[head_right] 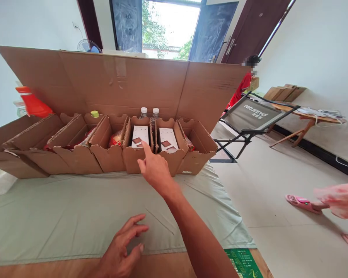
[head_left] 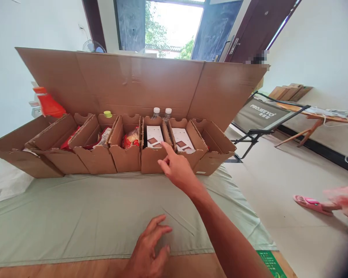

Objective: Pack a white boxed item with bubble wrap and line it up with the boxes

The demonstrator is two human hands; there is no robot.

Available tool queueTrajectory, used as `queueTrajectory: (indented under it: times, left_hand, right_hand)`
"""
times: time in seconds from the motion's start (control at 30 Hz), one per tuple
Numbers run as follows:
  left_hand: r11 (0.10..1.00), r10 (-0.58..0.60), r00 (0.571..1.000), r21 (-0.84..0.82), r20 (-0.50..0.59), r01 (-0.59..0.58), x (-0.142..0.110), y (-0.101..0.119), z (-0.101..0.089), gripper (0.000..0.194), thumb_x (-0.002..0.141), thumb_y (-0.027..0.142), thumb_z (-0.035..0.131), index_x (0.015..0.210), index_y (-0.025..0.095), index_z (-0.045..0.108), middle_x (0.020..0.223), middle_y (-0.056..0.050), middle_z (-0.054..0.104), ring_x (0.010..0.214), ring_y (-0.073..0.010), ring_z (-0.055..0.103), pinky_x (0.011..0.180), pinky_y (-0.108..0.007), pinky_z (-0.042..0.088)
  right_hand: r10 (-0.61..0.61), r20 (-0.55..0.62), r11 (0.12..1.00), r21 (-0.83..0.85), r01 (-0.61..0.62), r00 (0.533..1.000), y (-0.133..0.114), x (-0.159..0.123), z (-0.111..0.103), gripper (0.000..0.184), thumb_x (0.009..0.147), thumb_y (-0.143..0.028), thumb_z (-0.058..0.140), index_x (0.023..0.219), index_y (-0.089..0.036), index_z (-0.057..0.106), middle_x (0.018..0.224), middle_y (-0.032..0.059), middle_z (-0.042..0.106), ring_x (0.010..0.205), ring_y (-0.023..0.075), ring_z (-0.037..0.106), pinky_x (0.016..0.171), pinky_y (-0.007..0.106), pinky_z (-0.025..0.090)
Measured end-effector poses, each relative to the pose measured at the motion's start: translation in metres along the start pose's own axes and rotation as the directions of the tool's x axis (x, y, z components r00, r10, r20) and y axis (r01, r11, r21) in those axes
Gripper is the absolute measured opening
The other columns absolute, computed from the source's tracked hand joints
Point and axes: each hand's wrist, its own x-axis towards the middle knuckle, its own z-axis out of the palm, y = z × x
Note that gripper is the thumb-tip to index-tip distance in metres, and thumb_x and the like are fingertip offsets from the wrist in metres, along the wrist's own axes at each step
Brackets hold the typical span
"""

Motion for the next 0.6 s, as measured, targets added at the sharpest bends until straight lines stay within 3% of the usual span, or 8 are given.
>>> queueTrajectory:
  times: [0.07,0.13,0.23,0.33,0.43,0.53,0.6]
  left_hand:
    - [1.0,0.027,0.999,0.007,0.033,-0.028,-0.013,-0.005,-0.013,0.042,0.083,0.014,0.054,0.12,0.026,0.07,0.141,-0.012,0.062,0.109,-0.026,0.071,0.071,-0.03,0.063]
    - [0.998,0.065,0.997,0.005,0.045,-0.065,-0.025,-0.01,-0.026,0.04,0.084,0.013,0.055,0.119,0.026,0.07,0.127,-0.01,0.07,0.104,-0.0233,0.072,0.078,-0.029,0.062]
    - [0.993,0.113,0.993,-0.038,0.02,-0.112,-0.043,-0.017,-0.042,0.035,0.083,0.012,0.057,0.113,0.023,0.072,0.107,-0.008,0.075,0.094,-0.0199,0.072,0.083,-0.027,0.06]
    - [0.995,0.068,0.997,-0.076,-0.025,-0.07,-0.06,-0.018,-0.053,0.032,0.087,0.016,0.057,0.113,0.025,0.073,0.11,-0.007,0.075,0.096,-0.0192,0.072,0.087,-0.026,0.059]
    - [0.997,-0.012,0.992,-0.078,-0.127,0.002,-0.075,-0.012,-0.068,0.028,0.094,0.025,0.054,0.114,0.028,0.073,0.115,-0.006,0.074,0.102,-0.0195,0.071,0.091,-0.027,0.058]
    - [0.996,-0.085,0.977,-0.039,-0.197,0.079,-0.079,-0.002,-0.088,0.03,0.095,0.034,0.052,0.117,0.027,0.072,0.12,-0.008,0.071,0.107,-0.0218,0.069,0.093,-0.031,0.058]
    - [0.993,-0.116,0.957,-0.018,-0.265,0.115,-0.071,0.006,-0.099,0.035,0.094,0.038,0.053,0.123,0.026,0.068,0.127,-0.01,0.067,0.107,-0.024,0.068,0.092,-0.036,0.058]
  right_hand:
    - [0.072,0.025,0.984,-0.166,-0.067,0.997,-0.007,0.02,0.009,0.045,0.093,-0.019,0.054,0.138,-0.024,0.057,0.087,0.0046,0.076,0.084,0.0267,0.07,0.069,0.032,0.042]
    - [0.103,-0.007,0.97,-0.22,-0.102,0.995,-0.009,0.03,0.015,0.03,0.095,-0.018,0.05,0.119,-0.022,0.068,0.094,0.0091,0.076,0.088,0.0298,0.071,0.068,0.033,0.041]
    - [0.093,-0.05,0.967,-0.233,-0.102,0.994,-0.015,0.019,0.017,0.025,0.097,-0.018,0.047,0.108,-0.022,0.069,0.09,0.0084,0.076,0.087,0.0293,0.071,0.067,0.032,0.04]
    - [0.063,-0.065,0.968,-0.24,-0.077,0.996,-0.023,-0.028,0.013,0.023,0.099,-0.02,0.045,0.103,-0.023,0.067,0.086,0.0047,0.076,0.082,0.025,0.072,0.067,0.03,0.042]
    - [-0.04,-0.1,0.988,-0.156,0.024,0.994,-0.018,-0.098,0.003,0.02,0.1,-0.025,0.046,0.099,-0.024,0.066,0.081,0.0012,0.075,0.071,0.02,0.071,0.064,0.028,0.045]
    - [-0.137,-0.192,0.991,-0.031,0.134,0.972,0.006,-0.169,-0.018,0.019,0.101,-0.031,0.05,0.103,-0.027,0.068,0.089,0.0004,0.077,0.073,0.0173,0.073,0.066,0.025,0.052]
    - [-0.086,-0.27,0.996,-0.02,0.084,0.959,0.029,-0.21,-0.033,0.017,0.099,-0.032,0.055,0.108,-0.03,0.069,0.097,0.0,0.077,0.081,0.0173,0.075,0.072,0.024,0.056]
